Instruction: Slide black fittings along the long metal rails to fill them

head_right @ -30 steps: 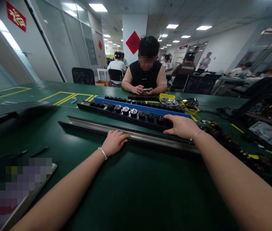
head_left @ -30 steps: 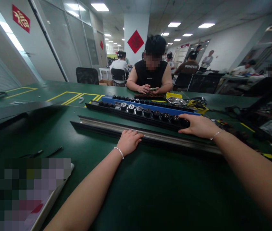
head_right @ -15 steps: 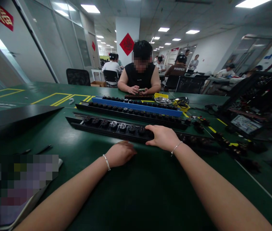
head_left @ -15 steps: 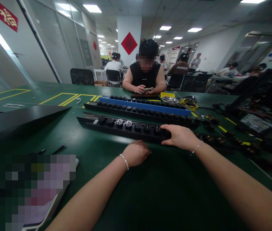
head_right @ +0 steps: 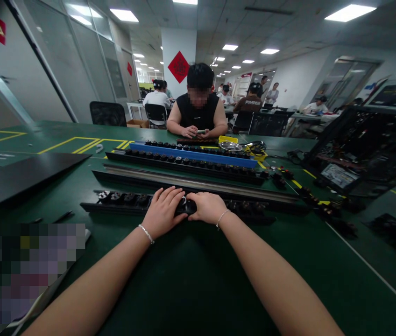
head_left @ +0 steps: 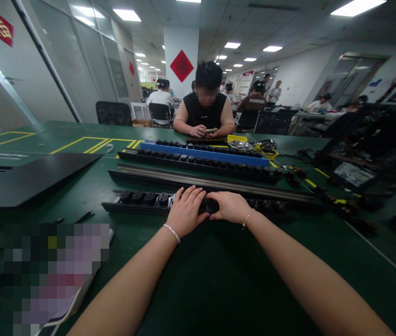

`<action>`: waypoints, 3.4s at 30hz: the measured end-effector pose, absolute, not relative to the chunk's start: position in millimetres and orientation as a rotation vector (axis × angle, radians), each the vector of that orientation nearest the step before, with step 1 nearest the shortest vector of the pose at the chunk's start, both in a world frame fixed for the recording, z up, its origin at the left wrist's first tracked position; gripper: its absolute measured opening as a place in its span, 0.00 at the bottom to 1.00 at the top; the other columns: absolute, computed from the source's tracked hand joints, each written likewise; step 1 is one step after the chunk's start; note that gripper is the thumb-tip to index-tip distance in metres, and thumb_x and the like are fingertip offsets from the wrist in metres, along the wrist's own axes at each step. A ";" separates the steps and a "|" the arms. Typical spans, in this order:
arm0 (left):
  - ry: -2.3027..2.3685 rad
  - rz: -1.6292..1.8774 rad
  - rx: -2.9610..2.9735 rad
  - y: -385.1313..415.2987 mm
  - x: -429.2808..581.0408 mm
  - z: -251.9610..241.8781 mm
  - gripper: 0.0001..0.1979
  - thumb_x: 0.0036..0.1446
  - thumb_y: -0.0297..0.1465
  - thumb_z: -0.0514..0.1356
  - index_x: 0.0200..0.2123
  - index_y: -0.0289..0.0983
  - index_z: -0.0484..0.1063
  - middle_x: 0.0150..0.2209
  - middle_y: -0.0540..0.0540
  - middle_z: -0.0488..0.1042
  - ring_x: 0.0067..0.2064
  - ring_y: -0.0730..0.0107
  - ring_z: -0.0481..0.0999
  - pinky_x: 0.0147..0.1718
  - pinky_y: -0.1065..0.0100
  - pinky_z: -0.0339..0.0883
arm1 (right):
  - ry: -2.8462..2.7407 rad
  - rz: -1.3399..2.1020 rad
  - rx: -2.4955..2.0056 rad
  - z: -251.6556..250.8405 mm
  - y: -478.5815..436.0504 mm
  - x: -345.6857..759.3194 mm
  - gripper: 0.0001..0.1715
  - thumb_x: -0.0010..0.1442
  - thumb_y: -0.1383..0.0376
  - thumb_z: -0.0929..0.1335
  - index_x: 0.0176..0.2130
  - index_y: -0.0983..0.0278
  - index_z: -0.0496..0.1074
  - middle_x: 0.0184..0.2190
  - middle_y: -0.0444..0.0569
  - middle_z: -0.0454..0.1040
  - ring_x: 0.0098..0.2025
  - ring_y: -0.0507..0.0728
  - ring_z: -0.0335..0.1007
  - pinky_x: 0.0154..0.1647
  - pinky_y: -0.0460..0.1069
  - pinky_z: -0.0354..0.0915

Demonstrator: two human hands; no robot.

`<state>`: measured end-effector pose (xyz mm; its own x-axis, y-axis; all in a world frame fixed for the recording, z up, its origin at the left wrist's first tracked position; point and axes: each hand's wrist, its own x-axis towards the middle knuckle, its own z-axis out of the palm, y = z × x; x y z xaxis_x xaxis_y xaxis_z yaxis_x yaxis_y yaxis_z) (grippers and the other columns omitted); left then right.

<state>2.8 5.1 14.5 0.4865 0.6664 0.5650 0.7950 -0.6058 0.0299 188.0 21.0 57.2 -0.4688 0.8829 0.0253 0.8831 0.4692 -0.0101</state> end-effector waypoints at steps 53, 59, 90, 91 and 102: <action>-1.231 -0.680 -2.516 22.1 18.1 -2.2 0.27 0.55 0.32 0.57 0.58 0.44 0.58 0.61 0.46 0.59 0.64 0.57 0.49 0.62 0.49 0.41 | -1.568 -0.189 -2.371 14.8 -0.4 300.4 0.34 0.55 0.42 0.53 0.38 0.62 0.72 0.24 0.54 0.72 0.28 0.63 0.69 0.25 0.54 0.61; -1.250 -0.645 -2.530 22.8 18.7 -2.8 0.28 0.55 0.31 0.56 0.59 0.45 0.56 0.62 0.47 0.57 0.63 0.57 0.50 0.60 0.49 0.44 | -1.490 -0.129 -2.376 12.4 6.1 302.0 0.32 0.52 0.43 0.58 0.41 0.63 0.70 0.29 0.56 0.73 0.35 0.65 0.69 0.37 0.58 0.63; -1.270 -0.686 -2.545 24.6 16.6 -5.3 0.28 0.52 0.26 0.56 0.57 0.45 0.59 0.59 0.47 0.60 0.61 0.57 0.55 0.60 0.51 0.45 | -1.378 -0.177 -2.193 -2.2 1.0 311.0 0.33 0.51 0.47 0.61 0.48 0.64 0.68 0.50 0.59 0.62 0.54 0.66 0.56 0.52 0.59 0.56; -1.270 -0.681 -2.545 24.7 16.4 -5.2 0.28 0.52 0.26 0.56 0.57 0.44 0.59 0.59 0.47 0.60 0.61 0.57 0.55 0.60 0.51 0.45 | -1.374 -0.159 -2.193 -1.6 1.4 312.3 0.33 0.50 0.46 0.62 0.48 0.64 0.68 0.49 0.59 0.63 0.53 0.66 0.57 0.52 0.59 0.56; -1.269 -0.649 -2.543 25.2 15.1 -5.4 0.28 0.53 0.26 0.56 0.58 0.44 0.58 0.60 0.46 0.60 0.61 0.57 0.54 0.60 0.50 0.44 | -1.301 -0.082 -2.200 3.6 0.3 309.1 0.31 0.48 0.50 0.64 0.48 0.64 0.69 0.49 0.57 0.63 0.52 0.65 0.59 0.53 0.57 0.57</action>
